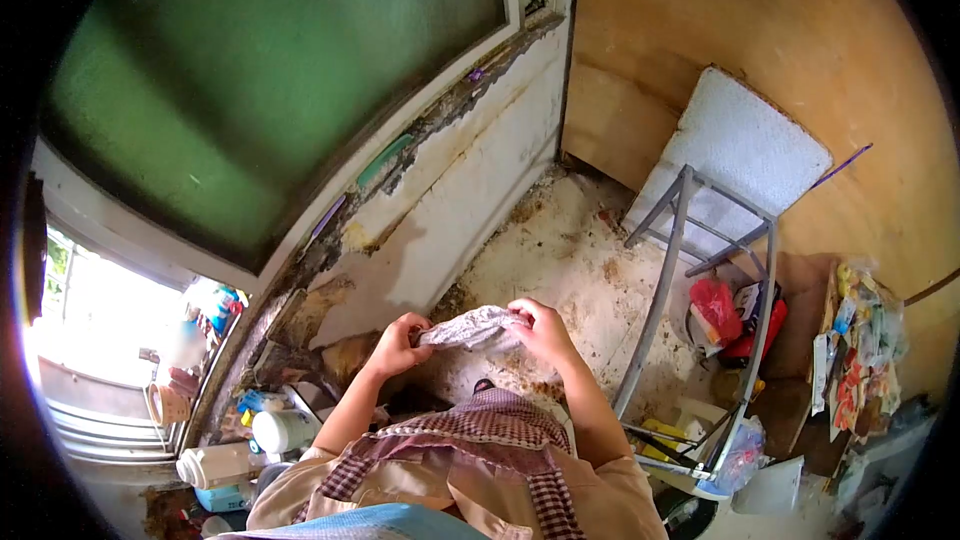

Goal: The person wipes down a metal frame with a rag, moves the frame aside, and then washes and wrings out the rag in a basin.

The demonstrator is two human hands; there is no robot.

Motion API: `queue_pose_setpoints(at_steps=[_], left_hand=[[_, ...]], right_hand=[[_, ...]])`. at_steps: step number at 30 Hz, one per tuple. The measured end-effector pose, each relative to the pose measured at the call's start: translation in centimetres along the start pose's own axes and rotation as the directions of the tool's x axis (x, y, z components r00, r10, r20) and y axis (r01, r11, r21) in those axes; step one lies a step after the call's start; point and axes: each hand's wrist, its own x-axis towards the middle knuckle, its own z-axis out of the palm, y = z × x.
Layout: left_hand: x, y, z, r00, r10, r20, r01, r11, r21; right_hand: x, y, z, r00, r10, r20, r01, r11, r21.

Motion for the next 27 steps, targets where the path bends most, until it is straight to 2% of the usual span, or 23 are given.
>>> queue_pose_setpoints(at_steps=[2,3,6,7,8,10,11,12,14,15,17,18,19,20,21,22,23,24,25,26,27], left_hand=[[1.6,-0.4,-0.2,0.999,-0.023,0.033,0.024,0.999,-0.042],[2.5,-0.7,-0.5,0.991,-0.065,0.113,0.070,0.997,-0.038],[4.7,2.1,-1.3,0.984,0.056,0.171,0.032,0.881,-0.472],[5.6,3.0,-1.6,0.977,0.153,0.149,-0.066,0.880,-0.470],[6.8,4.7,-1.3,0.983,0.104,0.148,-0.016,0.865,-0.501],[9.1,7.9,0.0,0.989,0.007,0.151,0.080,0.824,-0.561],[10.8,7.2,1.2,0.995,-0.003,0.104,0.044,0.917,-0.396],[12.2,7.2,2.3,0.997,0.070,-0.028,-0.072,0.994,-0.081],[15.5,6.6,4.2,0.991,0.135,-0.023,-0.133,0.988,0.071],[17.3,6.2,5.4,0.986,0.164,-0.014,-0.163,0.985,0.065],[21.2,9.7,5.3,0.987,-0.080,0.138,0.118,0.949,-0.294],[22.6,11.3,5.3,0.948,-0.188,0.255,0.286,0.856,-0.431],[25.4,8.8,6.8,0.959,-0.149,0.242,0.247,0.857,-0.452],[27.3,9.8,6.9,0.948,-0.150,0.282,0.265,0.861,-0.433],[29.2,10.8,7.0,0.935,-0.152,0.322,0.284,0.862,-0.419],[30.9,11.5,7.2,0.921,-0.151,0.359,0.300,0.862,-0.408],[32.9,9.9,8.3,0.893,-0.076,0.443,0.250,0.903,-0.349],[34.4,8.5,9.7,0.887,-0.091,0.454,0.279,0.887,-0.368],[35.5,8.5,10.8,0.880,-0.106,0.463,0.309,0.869,-0.388],[36.5,8.4,11.5,0.873,-0.122,0.473,0.339,0.848,-0.407],[37.4,8.2,11.6,0.827,-0.218,0.518,0.375,0.900,-0.221]], right_hand=[[2.6,1.6,0.6,0.998,-0.064,0.001,0.063,0.972,-0.228],[3.3,2.1,1.2,0.996,-0.090,0.006,0.087,0.940,-0.331],[5.9,1.3,1.3,0.975,-0.016,-0.224,-0.008,0.994,-0.107],[6.9,1.3,0.9,0.950,-0.047,-0.309,0.061,0.997,0.036],[8.0,1.5,1.2,0.898,0.003,-0.440,0.132,0.952,0.275],[10.5,1.6,3.4,0.760,0.195,-0.620,0.347,0.685,0.641],[10.9,0.0,3.3,0.822,0.516,-0.239,0.186,0.153,0.971],[11.8,0.0,2.8,0.839,0.530,0.118,-0.094,-0.073,0.993],[13.8,3.0,3.4,0.853,0.471,0.226,-0.182,-0.137,0.974],[15.3,4.8,2.6,0.865,0.461,0.198,-0.170,-0.103,0.980],[18.5,6.0,-1.2,0.891,0.432,0.136,-0.135,-0.033,0.990],[19.2,5.3,-4.2,0.828,0.532,0.179,-0.174,-0.060,0.983],[20.2,6.4,-6.4,0.905,0.395,0.155,-0.132,-0.084,0.988],[20.9,6.0,-8.8,0.958,0.258,0.125,-0.099,-0.112,0.989],[20.9,5.1,-11.1,0.956,0.252,0.151,-0.095,-0.222,0.970],[21.8,6.3,-12.4,0.959,0.221,0.178,-0.159,-0.100,0.982],[22.4,8.1,-13.3,0.958,0.194,0.211,-0.220,0.023,0.975],[23.3,9.5,-13.8,0.954,0.169,0.249,-0.274,0.145,0.951],[24.6,9.3,-13.2,0.926,0.344,0.157,-0.207,0.112,0.972],[25.2,9.8,-13.3,0.939,0.326,0.106,-0.176,0.194,0.965],[25.7,10.2,-13.5,0.952,0.302,0.055,-0.142,0.275,0.951]])
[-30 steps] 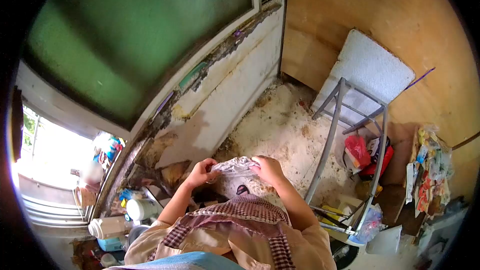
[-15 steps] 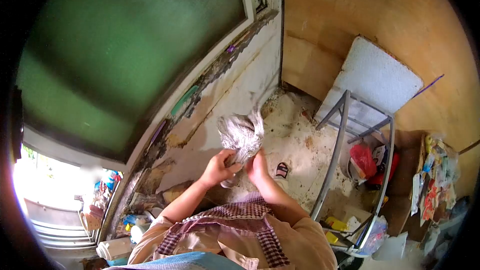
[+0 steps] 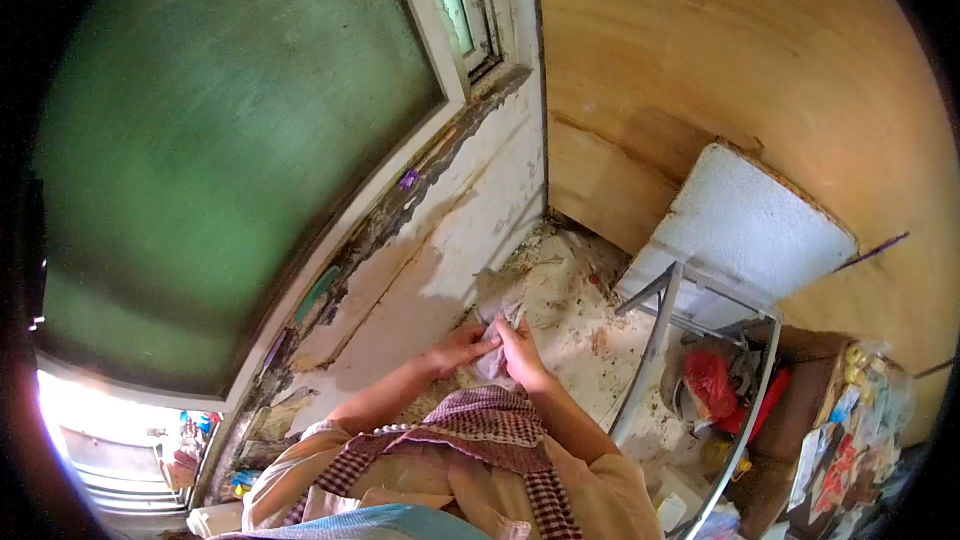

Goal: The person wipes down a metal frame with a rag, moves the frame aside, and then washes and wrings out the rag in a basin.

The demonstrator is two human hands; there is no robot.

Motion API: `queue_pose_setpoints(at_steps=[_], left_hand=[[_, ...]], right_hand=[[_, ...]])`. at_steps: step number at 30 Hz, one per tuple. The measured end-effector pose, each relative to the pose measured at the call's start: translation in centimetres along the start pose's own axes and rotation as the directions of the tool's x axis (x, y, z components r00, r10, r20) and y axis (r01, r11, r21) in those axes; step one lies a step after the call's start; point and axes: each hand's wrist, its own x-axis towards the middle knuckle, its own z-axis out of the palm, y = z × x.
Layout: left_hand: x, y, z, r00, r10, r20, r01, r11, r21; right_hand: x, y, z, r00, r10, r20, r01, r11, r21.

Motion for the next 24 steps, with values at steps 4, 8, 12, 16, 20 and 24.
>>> queue_pose_setpoints(at_steps=[4,8,12,16,20,24], left_hand=[[1.4,1.2,-2.2,0.983,-0.010,-0.184,-0.048,0.950,-0.308],[1.6,4.6,-5.8,0.971,-0.214,-0.102,0.060,0.639,-0.767],[4.5,4.7,-10.0,0.949,0.056,-0.310,-0.125,0.970,-0.209],[3.3,6.5,-15.1,0.611,0.262,-0.747,-0.278,0.955,0.107],[3.5,11.6,-17.0,0.524,0.336,-0.782,-0.344,0.924,0.167],[8.0,13.8,-14.0,0.491,0.690,-0.532,-0.436,0.723,0.536]], right_hand=[[3.4,-3.6,0.1,0.991,0.058,0.117,-0.069,0.993,0.093],[5.5,-4.0,0.9,0.945,0.195,0.264,-0.187,0.981,-0.053],[8.3,-7.9,5.0,0.974,0.099,0.203,-0.027,0.944,-0.328],[11.6,-12.8,2.8,0.950,0.097,0.298,0.054,0.886,-0.461],[13.9,-16.3,-1.1,0.986,0.027,0.165,0.072,0.823,-0.564],[15.1,-14.3,5.4,0.898,0.145,0.415,0.114,0.835,-0.538]])
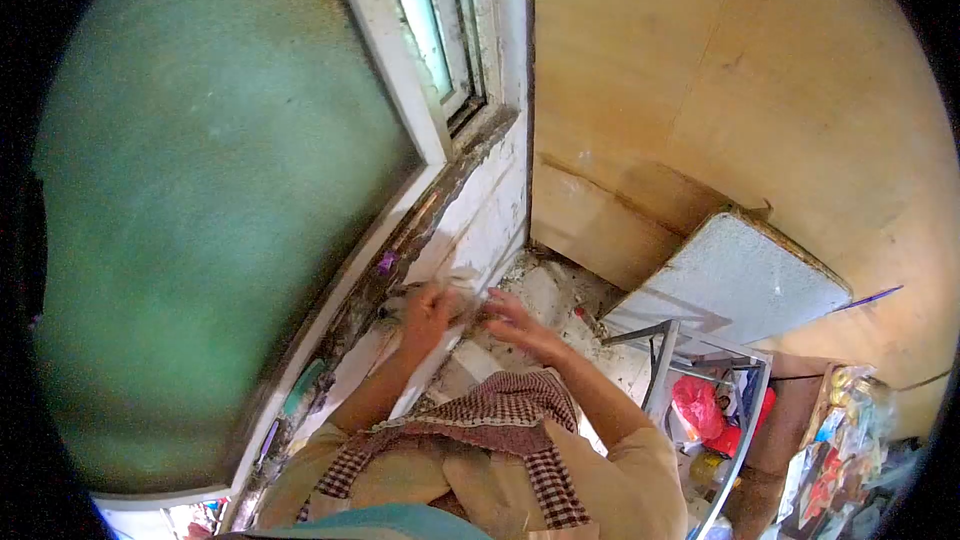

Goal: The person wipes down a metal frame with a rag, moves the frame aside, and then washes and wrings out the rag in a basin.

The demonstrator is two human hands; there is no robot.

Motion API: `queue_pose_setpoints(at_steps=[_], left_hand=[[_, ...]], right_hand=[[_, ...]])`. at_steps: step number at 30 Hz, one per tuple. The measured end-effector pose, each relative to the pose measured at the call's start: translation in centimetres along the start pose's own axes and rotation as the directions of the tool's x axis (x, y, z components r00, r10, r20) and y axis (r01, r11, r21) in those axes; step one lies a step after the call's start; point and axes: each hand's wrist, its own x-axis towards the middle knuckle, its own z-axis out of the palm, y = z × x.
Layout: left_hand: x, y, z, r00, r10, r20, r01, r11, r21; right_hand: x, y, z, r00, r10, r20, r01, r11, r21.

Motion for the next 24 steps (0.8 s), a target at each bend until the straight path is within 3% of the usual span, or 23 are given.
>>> queue_pose_setpoints(at_steps=[1,4,7,8,9,10,12,15,17,19,20,21,22,24], left_hand=[[1.1,0.5,1.2,0.993,0.113,0.014,-0.113,0.994,0.001],[4.2,3.0,2.3,0.947,0.316,-0.063,-0.307,0.944,0.118],[8.0,2.9,0.8,0.992,-0.104,-0.068,0.115,0.977,0.177],[9.2,2.4,0.1,0.970,-0.218,-0.104,0.236,0.948,0.214],[10.5,2.0,-0.3,0.936,-0.320,-0.145,0.347,0.905,0.246],[11.6,1.8,-0.4,0.936,-0.327,-0.133,0.352,0.896,0.270],[13.3,1.7,-0.1,0.931,-0.349,-0.106,0.364,0.876,0.315],[15.1,2.7,2.7,0.830,-0.553,0.074,0.398,0.679,0.617],[15.3,2.6,2.9,0.882,-0.368,0.294,0.131,0.790,0.599],[16.2,3.0,3.0,0.857,-0.222,0.465,-0.096,0.817,0.568],[16.5,3.9,3.1,0.824,-0.193,0.533,-0.173,0.809,0.562],[16.6,4.4,3.2,0.784,-0.165,0.598,-0.250,0.798,0.548],[16.2,3.1,3.7,0.691,-0.280,0.667,-0.267,0.758,0.595],[14.5,-4.8,7.1,0.473,-0.490,0.732,-0.326,0.674,0.663]], right_hand=[[2.1,1.8,0.0,0.992,-0.111,0.060,0.111,0.994,0.000],[5.8,4.5,-2.6,0.984,-0.171,-0.057,0.158,0.970,-0.188],[6.0,-1.2,-6.6,0.966,-0.257,0.004,0.239,0.894,-0.380],[6.2,-1.6,-9.9,0.999,-0.022,-0.036,0.010,0.951,-0.310],[5.8,-1.9,-13.3,0.993,-0.101,-0.069,0.068,0.923,-0.379],[5.8,-2.3,-16.0,0.978,-0.185,-0.098,0.123,0.886,-0.446],[5.3,-6.1,-17.8,0.975,-0.025,-0.219,-0.020,0.979,-0.203],[7.3,-5.0,-21.5,0.942,0.158,-0.295,-0.143,0.987,0.074],[8.3,-5.9,-22.0,0.936,0.240,-0.258,-0.177,0.953,0.246],[8.4,-10.5,-21.0,0.950,0.270,-0.156,-0.179,0.882,0.435],[8.3,-11.3,-21.2,0.984,0.113,-0.140,-0.103,0.992,0.077],[8.1,-11.8,-21.4,0.997,-0.031,-0.068,0.010,0.958,-0.286],[7.8,-12.0,-21.8,0.989,-0.139,0.047,0.139,0.788,-0.600],[8.9,-6.3,-25.4,0.919,0.330,0.214,0.018,0.509,-0.861]])
